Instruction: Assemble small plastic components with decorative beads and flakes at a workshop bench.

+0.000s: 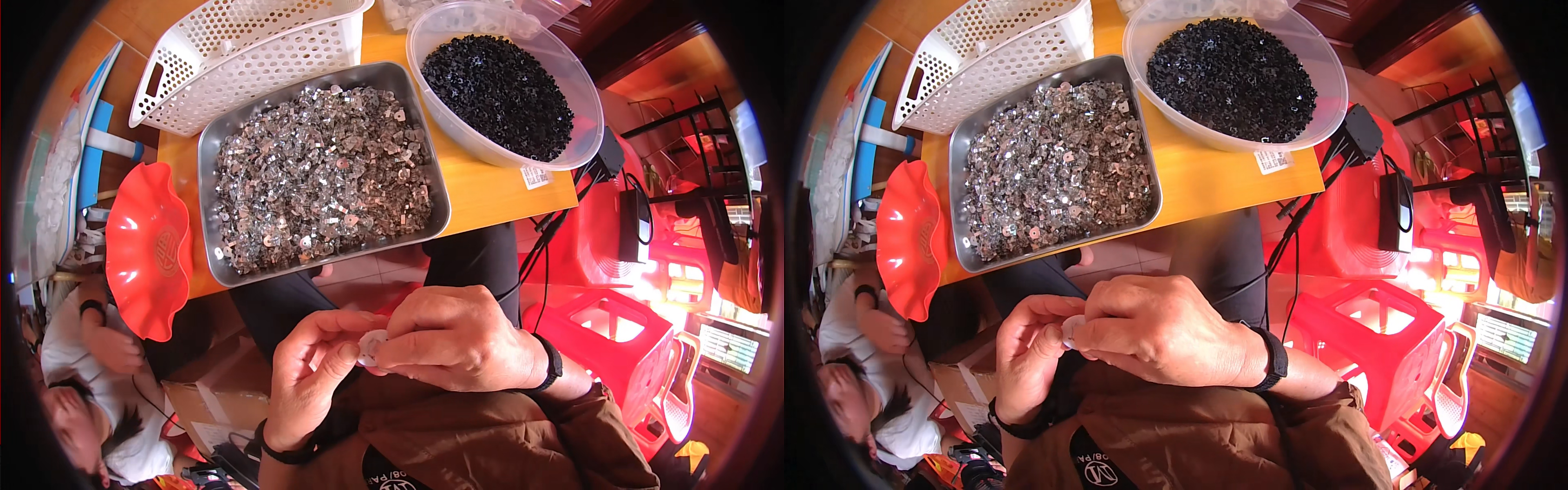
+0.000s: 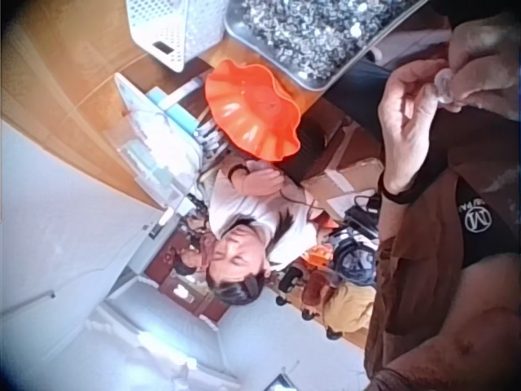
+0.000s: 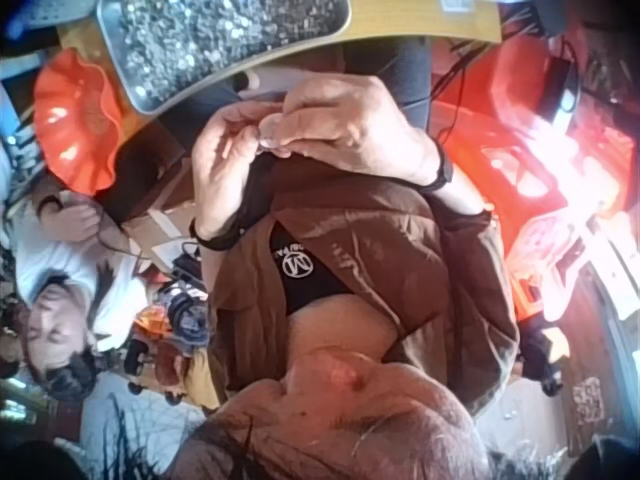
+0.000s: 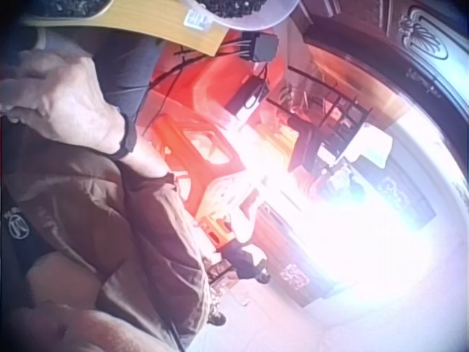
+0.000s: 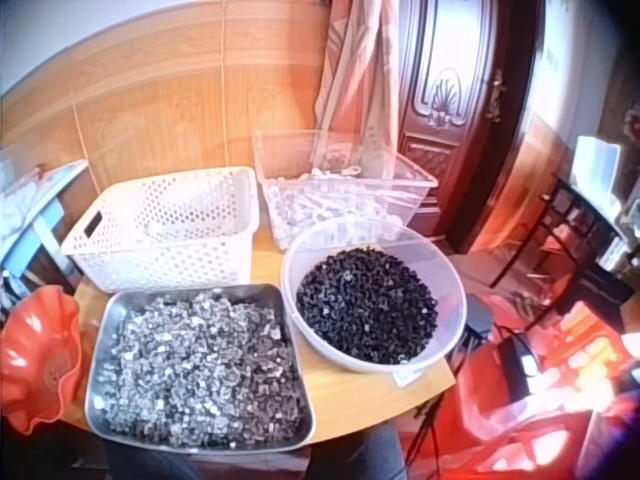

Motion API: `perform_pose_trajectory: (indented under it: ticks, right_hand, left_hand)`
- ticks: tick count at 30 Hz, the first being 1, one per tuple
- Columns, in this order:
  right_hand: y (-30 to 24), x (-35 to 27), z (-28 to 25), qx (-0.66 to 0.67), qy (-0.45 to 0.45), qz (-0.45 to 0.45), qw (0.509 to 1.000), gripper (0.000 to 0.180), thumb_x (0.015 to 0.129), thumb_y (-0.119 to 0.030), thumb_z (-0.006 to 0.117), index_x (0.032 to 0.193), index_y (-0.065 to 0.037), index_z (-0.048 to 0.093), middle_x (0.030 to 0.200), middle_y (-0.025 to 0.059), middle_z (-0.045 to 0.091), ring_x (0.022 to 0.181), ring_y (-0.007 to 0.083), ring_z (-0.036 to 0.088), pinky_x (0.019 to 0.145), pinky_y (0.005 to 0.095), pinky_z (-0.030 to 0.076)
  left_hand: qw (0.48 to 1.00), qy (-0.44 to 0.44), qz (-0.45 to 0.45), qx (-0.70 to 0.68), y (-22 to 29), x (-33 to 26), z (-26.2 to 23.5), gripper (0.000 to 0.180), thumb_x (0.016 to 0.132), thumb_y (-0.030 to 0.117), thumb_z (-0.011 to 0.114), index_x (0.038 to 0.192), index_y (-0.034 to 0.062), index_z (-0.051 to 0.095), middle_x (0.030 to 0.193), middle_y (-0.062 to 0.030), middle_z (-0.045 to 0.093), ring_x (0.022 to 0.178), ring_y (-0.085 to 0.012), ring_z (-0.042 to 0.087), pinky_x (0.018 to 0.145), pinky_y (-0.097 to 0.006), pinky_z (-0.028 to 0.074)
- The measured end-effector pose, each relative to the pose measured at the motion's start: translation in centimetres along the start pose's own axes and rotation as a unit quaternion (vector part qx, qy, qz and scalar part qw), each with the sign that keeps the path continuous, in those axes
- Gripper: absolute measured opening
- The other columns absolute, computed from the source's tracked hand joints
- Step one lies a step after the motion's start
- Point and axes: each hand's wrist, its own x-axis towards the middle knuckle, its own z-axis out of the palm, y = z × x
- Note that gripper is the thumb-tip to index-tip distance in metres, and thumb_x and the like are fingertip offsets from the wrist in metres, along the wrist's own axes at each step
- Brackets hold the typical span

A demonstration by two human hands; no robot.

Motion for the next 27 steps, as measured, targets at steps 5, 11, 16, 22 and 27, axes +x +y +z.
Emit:
perform_pose_trajectory:
  ticks: [5,11,16,22,27]
  right_hand:
    - [-0.28,0.11,0.08,-0.034,0.011,0.004,0.999,0.022,0.072,-0.009,0.070,0.093,-0.008,0.065,0.077,0.0017,0.057,0.068,0.0194,0.060,0.053,0.0313,0.051]
    - [-0.37,-0.12,0.26,-0.063,0.002,0.000,0.998,0.028,0.066,-0.005,0.075,0.093,-0.008,0.067,0.079,0.0012,0.057,0.067,0.0172,0.061,0.055,0.0285,0.051]
    - [0.29,-0.34,0.34,-0.091,0.054,-0.066,0.992,0.033,0.066,-0.006,0.075,0.098,-0.009,0.067,0.079,0.0000,0.054,0.058,0.0144,0.057,0.046,0.0264,0.047]
    - [0.35,-0.31,0.04,-0.219,0.025,-0.130,0.967,0.037,0.067,-0.015,0.076,0.102,-0.012,0.066,0.075,-0.0034,0.049,0.052,0.0074,0.046,0.040,0.0205,0.039]
    - [0.40,-0.51,-0.08,-0.250,0.020,-0.146,0.957,0.038,0.067,-0.017,0.075,0.104,-0.011,0.065,0.076,-0.0036,0.050,0.053,0.0070,0.047,0.040,0.0202,0.040]
  left_hand:
    - [1.000,0.012,-0.002,-0.006,-0.03,0.12,-0.16,0.026,0.092,0.010,0.055,0.110,-0.0067,0.051,0.112,-0.0191,0.058,0.095,-0.0212,0.061,0.076,-0.034,0.055]
    - [1.000,0.016,-0.001,-0.017,-0.07,0.11,-0.10,0.026,0.091,0.010,0.057,0.110,-0.0065,0.052,0.113,-0.0195,0.057,0.095,-0.0215,0.061,0.076,-0.034,0.055]
    - [0.999,0.006,-0.001,-0.033,-0.02,0.21,-0.07,0.025,0.092,0.012,0.054,0.109,-0.0065,0.052,0.113,-0.0208,0.057,0.096,-0.0230,0.061,0.075,-0.034,0.056]
    - [0.999,0.008,-0.011,-0.036,0.01,0.23,-0.19,0.025,0.092,0.012,0.054,0.108,-0.0069,0.051,0.113,-0.0220,0.057,0.095,-0.0233,0.062,0.075,-0.035,0.056]
    - [1.000,0.009,-0.004,-0.018,-0.17,0.14,-0.15,0.028,0.088,0.005,0.059,0.111,-0.0083,0.051,0.117,-0.0231,0.055,0.100,-0.0240,0.060,0.079,-0.035,0.055]
